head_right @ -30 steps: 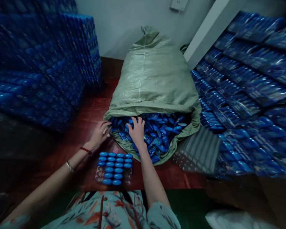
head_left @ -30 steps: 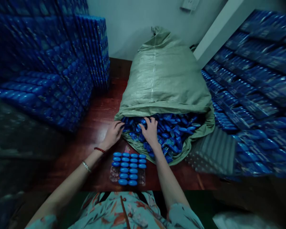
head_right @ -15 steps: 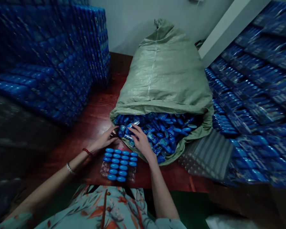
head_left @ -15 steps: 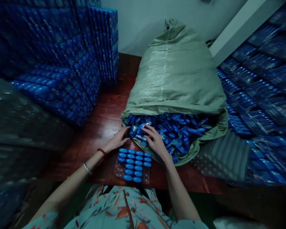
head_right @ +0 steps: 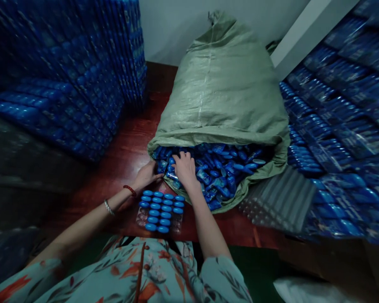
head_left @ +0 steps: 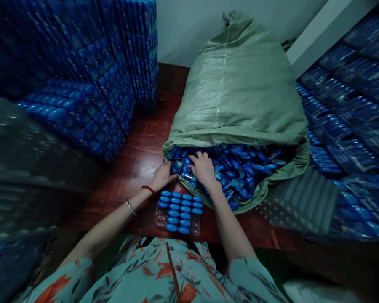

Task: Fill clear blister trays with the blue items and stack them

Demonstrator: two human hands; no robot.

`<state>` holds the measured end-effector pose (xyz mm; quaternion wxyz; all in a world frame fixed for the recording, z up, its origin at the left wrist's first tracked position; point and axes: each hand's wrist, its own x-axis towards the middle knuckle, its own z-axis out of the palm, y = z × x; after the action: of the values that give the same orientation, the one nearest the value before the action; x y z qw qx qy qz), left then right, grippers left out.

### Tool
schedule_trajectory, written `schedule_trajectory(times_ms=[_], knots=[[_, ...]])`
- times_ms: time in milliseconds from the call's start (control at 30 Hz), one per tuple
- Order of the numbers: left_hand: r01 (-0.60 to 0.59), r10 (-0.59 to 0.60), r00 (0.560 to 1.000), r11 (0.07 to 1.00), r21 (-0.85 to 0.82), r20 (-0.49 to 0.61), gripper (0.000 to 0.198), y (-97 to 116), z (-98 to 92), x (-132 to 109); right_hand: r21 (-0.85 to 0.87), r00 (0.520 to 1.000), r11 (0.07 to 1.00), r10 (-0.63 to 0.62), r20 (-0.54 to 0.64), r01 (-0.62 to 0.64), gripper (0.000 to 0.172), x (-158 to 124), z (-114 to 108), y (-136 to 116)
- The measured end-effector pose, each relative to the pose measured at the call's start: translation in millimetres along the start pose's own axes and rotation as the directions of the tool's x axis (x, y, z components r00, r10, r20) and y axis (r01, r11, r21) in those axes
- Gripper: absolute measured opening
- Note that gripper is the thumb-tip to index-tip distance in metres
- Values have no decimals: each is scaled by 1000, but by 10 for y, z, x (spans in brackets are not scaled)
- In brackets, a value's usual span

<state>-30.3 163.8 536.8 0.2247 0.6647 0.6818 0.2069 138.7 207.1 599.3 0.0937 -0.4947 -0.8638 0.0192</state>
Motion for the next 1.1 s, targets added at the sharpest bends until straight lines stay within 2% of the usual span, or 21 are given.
schedule_trajectory(times_ms=[100,200,300,367,400,467,533,600,667,700,800,900,967,1100], knots=[[-40,40,999,996,-83,2,33,-53,-25,-5,-17,995,1000,-22,94,24,29,93,17,12],[-77,85,996,975,-210,25,24,-172,-110,-7,93,995,996,-11,98,2,39,62,69,108],[-58,50,998,948,-312,-34,20,-318,-269,-127,336,999,942,-3,-49,19,42,-105,81,272],[-64,21,991,943,-326,-134,23,-403,-417,-337,505,981,863,116,-154,-23,33,-324,37,374],[-73,18,984,949,-306,-179,23,-434,-501,-484,593,967,802,204,-153,-75,29,-473,-1,412],[-94,34,972,965,-246,-235,23,-466,-666,-840,752,937,624,348,-26,-211,28,-838,-94,451],[-89,41,971,976,-199,-234,22,-461,-794,-1227,843,932,446,324,162,-302,30,-1243,-178,437],[-68,36,985,981,-184,-171,21,-435,-847,-1574,845,922,386,267,280,-369,28,-1611,-208,371],[-30,10,994,982,-187,-111,22,-401,-811,-1822,822,914,415,282,292,-391,25,-1882,-152,262],[-16,-3,995,981,-193,-96,22,-383,-764,-1901,807,915,452,315,254,-380,24,-1974,-92,198],[-35,6,991,976,-215,-131,21,-322,-566,-1969,741,935,631,353,-13,-228,18,-2116,167,19],[-105,59,973,973,-203,-221,15,-268,-374,-1899,614,953,789,200,-228,-19,22,-2165,409,-54],[-159,119,964,975,-154,-239,15,-260,-276,-1851,513,966,855,65,-249,74,30,-2186,482,-30],[-313,308,940,950,-14,-145,28,-313,-160,-1819,342,976,916,-181,-120,212,40,-2154,373,79]])
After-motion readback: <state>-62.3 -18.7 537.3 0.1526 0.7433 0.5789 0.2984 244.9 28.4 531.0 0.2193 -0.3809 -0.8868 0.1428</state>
